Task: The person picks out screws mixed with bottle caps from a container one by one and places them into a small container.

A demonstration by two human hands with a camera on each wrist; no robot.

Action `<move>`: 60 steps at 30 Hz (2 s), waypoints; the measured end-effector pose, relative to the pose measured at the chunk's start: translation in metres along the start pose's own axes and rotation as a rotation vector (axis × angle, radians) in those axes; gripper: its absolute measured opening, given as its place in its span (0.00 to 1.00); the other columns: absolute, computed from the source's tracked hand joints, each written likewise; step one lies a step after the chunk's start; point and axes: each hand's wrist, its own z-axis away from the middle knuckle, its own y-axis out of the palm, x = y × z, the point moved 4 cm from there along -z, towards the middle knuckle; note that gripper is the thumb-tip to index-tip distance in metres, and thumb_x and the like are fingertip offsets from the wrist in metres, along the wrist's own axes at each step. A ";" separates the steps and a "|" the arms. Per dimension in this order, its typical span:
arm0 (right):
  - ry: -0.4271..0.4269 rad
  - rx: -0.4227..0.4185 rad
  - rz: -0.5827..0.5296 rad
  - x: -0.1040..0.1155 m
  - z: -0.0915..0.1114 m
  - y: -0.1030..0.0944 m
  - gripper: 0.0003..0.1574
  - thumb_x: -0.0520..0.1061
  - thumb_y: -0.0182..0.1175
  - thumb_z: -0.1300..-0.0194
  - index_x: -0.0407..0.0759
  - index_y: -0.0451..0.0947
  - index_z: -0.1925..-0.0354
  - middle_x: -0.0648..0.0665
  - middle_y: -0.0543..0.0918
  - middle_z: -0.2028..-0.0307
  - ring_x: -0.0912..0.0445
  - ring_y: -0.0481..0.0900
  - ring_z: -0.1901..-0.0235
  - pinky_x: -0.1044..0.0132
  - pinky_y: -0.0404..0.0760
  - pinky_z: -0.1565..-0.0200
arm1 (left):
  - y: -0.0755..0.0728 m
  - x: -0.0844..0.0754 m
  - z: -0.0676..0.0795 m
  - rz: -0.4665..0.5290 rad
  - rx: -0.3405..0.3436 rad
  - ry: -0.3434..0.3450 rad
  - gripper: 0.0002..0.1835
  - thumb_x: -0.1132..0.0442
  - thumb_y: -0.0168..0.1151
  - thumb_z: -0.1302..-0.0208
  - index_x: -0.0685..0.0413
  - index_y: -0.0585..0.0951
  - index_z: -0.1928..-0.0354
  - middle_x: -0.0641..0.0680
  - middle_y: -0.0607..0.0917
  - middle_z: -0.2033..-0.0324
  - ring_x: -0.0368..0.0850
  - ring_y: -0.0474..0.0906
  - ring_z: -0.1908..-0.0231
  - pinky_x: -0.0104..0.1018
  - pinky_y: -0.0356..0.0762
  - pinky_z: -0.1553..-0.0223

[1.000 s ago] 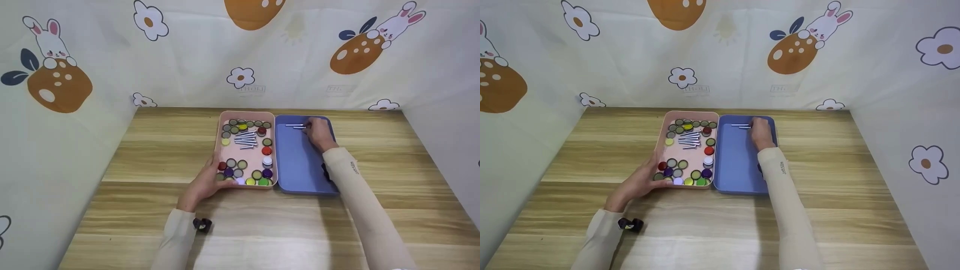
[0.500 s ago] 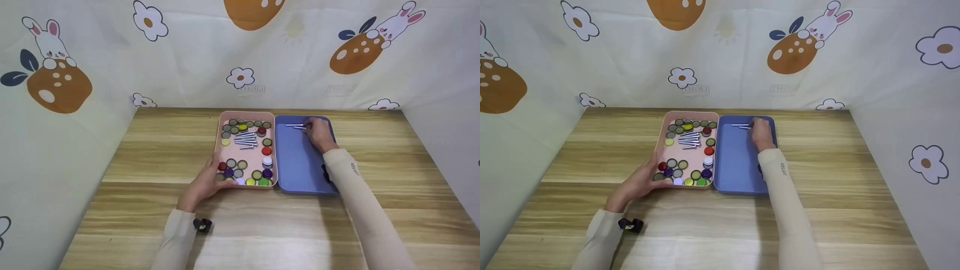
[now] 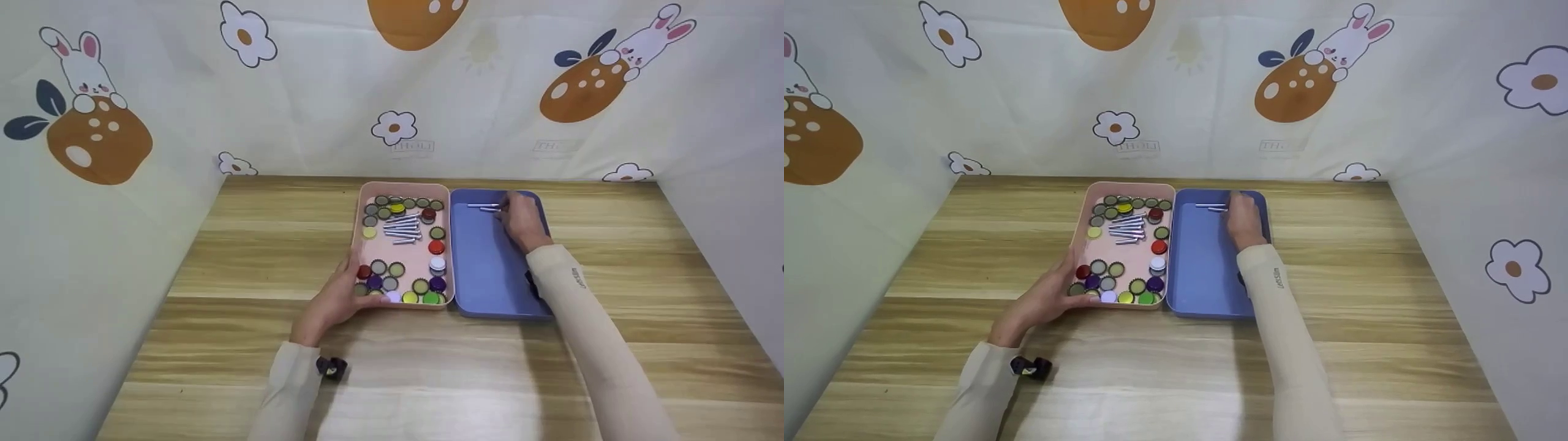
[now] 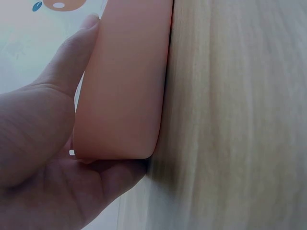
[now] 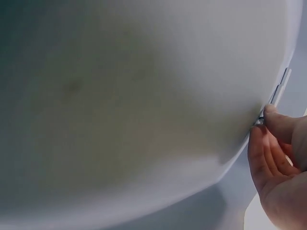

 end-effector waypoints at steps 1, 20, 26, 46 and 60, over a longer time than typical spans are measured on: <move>0.004 -0.003 0.003 0.000 0.000 0.000 0.08 0.33 0.64 0.36 0.27 0.79 0.59 0.28 0.85 0.62 0.38 0.83 0.60 0.46 0.81 0.55 | 0.000 0.000 0.000 -0.001 0.000 0.004 0.68 0.47 0.75 0.45 0.49 0.32 0.20 0.63 0.43 0.20 0.60 0.46 0.21 0.55 0.48 0.21; -0.018 -0.030 0.024 -0.002 0.005 -0.007 0.08 0.33 0.67 0.40 0.28 0.81 0.63 0.28 0.85 0.62 0.36 0.83 0.58 0.44 0.81 0.53 | 0.001 -0.002 0.000 -0.018 0.007 0.007 0.68 0.47 0.75 0.45 0.49 0.31 0.20 0.64 0.42 0.20 0.60 0.44 0.21 0.53 0.45 0.21; -0.033 -0.009 0.033 0.006 0.007 -0.005 0.09 0.33 0.65 0.39 0.27 0.81 0.61 0.28 0.84 0.59 0.36 0.82 0.55 0.43 0.81 0.51 | 0.002 -0.001 0.000 -0.007 0.000 0.020 0.69 0.48 0.76 0.46 0.48 0.31 0.20 0.63 0.42 0.20 0.60 0.46 0.21 0.54 0.47 0.21; -0.066 0.086 -0.024 0.047 0.022 0.002 0.07 0.36 0.59 0.38 0.33 0.81 0.63 0.35 0.86 0.65 0.45 0.81 0.65 0.51 0.81 0.60 | 0.000 0.000 0.000 -0.001 0.004 0.004 0.69 0.47 0.77 0.47 0.43 0.32 0.20 0.62 0.43 0.20 0.61 0.48 0.22 0.54 0.48 0.22; -0.137 0.084 -0.128 0.074 0.030 0.006 0.09 0.32 0.59 0.41 0.31 0.83 0.62 0.33 0.87 0.63 0.42 0.83 0.61 0.50 0.83 0.55 | -0.001 0.000 0.001 -0.008 -0.005 0.033 0.69 0.47 0.77 0.47 0.50 0.33 0.20 0.64 0.44 0.20 0.61 0.48 0.22 0.55 0.49 0.22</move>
